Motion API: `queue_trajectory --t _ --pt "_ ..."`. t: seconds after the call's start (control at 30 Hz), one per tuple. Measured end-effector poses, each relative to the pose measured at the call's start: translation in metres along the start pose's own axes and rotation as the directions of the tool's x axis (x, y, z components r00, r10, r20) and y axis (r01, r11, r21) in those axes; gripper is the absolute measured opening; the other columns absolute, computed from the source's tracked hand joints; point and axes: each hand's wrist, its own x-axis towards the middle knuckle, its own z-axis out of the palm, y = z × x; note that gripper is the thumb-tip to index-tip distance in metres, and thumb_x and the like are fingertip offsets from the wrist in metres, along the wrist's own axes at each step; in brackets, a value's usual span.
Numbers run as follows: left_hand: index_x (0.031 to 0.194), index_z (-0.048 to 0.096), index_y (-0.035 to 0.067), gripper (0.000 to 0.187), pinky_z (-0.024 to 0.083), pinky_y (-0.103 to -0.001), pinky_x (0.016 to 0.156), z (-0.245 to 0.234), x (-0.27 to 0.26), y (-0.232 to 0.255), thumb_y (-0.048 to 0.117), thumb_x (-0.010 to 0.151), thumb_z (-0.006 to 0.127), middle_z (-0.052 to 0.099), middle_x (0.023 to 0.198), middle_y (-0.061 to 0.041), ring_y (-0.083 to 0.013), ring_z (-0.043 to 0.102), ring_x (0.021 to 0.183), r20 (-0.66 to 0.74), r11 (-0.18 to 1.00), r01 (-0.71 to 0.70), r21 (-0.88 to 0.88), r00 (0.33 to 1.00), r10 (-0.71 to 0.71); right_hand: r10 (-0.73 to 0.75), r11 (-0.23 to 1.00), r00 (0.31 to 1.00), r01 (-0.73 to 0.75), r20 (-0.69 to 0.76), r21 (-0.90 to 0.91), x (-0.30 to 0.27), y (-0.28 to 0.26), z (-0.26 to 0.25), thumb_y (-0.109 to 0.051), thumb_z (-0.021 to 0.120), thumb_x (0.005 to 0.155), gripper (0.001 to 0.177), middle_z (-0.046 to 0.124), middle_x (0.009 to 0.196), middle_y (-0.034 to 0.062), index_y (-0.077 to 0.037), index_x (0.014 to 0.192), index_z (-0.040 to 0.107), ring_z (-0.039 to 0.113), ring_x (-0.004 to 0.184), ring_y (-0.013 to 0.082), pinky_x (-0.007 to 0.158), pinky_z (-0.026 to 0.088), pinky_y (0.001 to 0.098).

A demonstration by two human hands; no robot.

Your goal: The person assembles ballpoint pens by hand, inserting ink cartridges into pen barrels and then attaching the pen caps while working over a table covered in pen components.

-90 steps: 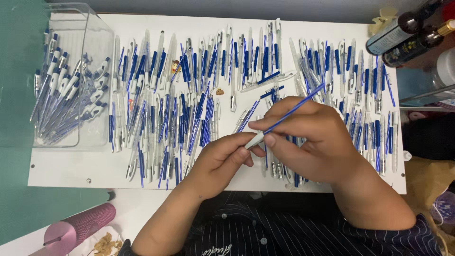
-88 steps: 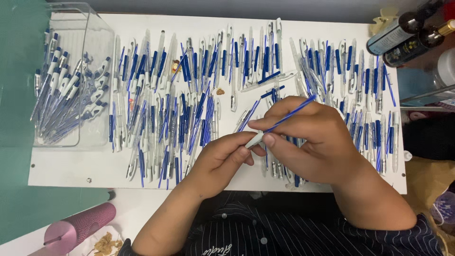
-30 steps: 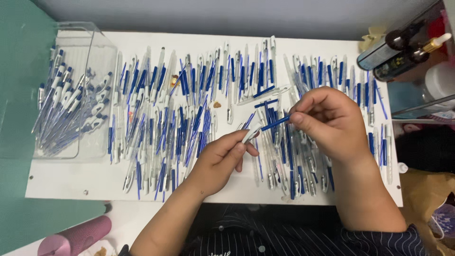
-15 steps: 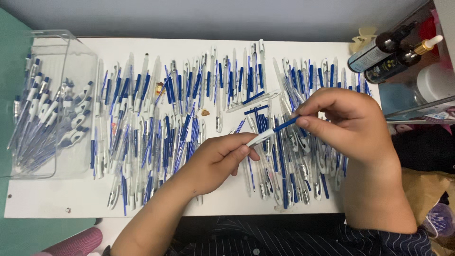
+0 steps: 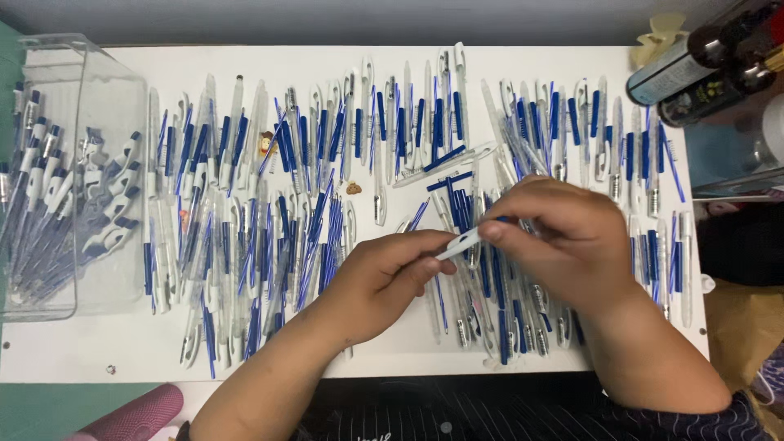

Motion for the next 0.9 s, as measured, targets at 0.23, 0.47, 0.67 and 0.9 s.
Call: queue_trajectory --t 0.23,0.47,0.67,0.9 --pt "0.135 0.065 0.012 0.034 0.057 -0.03 0.094 0.0 -0.001 -0.004 0.02 0.103 0.057 0.08 0.109 -0.005 -0.0149 0.076 0.106 -0.081 1.0 -0.018 -0.018 0.997 0.017 -0.152 0.98 0.987 0.156 0.041 -0.123 -0.002 0.007 0.011 -0.003 0.062 0.099 0.015 0.076 0.099 0.0131 0.003 0.109 0.072 0.076 0.087 0.028 0.086 0.059 0.0411" --pt "0.136 0.066 0.014 0.035 0.055 -0.027 0.078 -0.003 -0.001 -0.01 0.019 0.102 0.059 0.077 0.102 -0.002 -0.0112 0.069 0.092 -0.102 0.996 0.027 -0.088 0.994 -0.036 -0.213 0.933 0.962 0.252 0.169 -0.257 -0.007 0.02 0.023 -0.01 0.059 0.103 0.04 0.072 0.125 0.0202 0.004 0.14 0.052 0.074 0.105 0.034 0.094 0.057 0.0459" --pt "0.15 0.057 0.011 0.047 0.046 -0.027 0.063 -0.008 0.004 0.0 0.02 0.103 0.052 0.071 0.097 -0.003 -0.0122 0.05 0.068 -0.039 0.905 0.215 -0.367 0.969 -0.246 0.361 0.928 0.931 -0.364 0.058 0.072 -0.005 0.025 0.029 -0.019 0.053 0.103 0.038 0.076 0.105 0.0068 -0.007 0.138 0.062 0.069 0.083 0.0145 0.077 0.057 0.0274" --pt "0.146 0.056 0.001 0.043 0.038 -0.026 0.052 -0.008 0.003 -0.008 0.02 0.107 0.05 0.071 0.102 -0.014 -0.0146 0.048 0.059 0.07 0.781 0.151 -0.607 0.988 -0.137 0.249 0.939 0.967 -0.231 -0.042 0.254 -0.005 0.018 0.018 -0.003 0.054 0.104 0.042 0.072 0.115 0.0184 0.003 0.146 0.052 0.063 0.078 0.0174 0.075 0.058 0.0281"
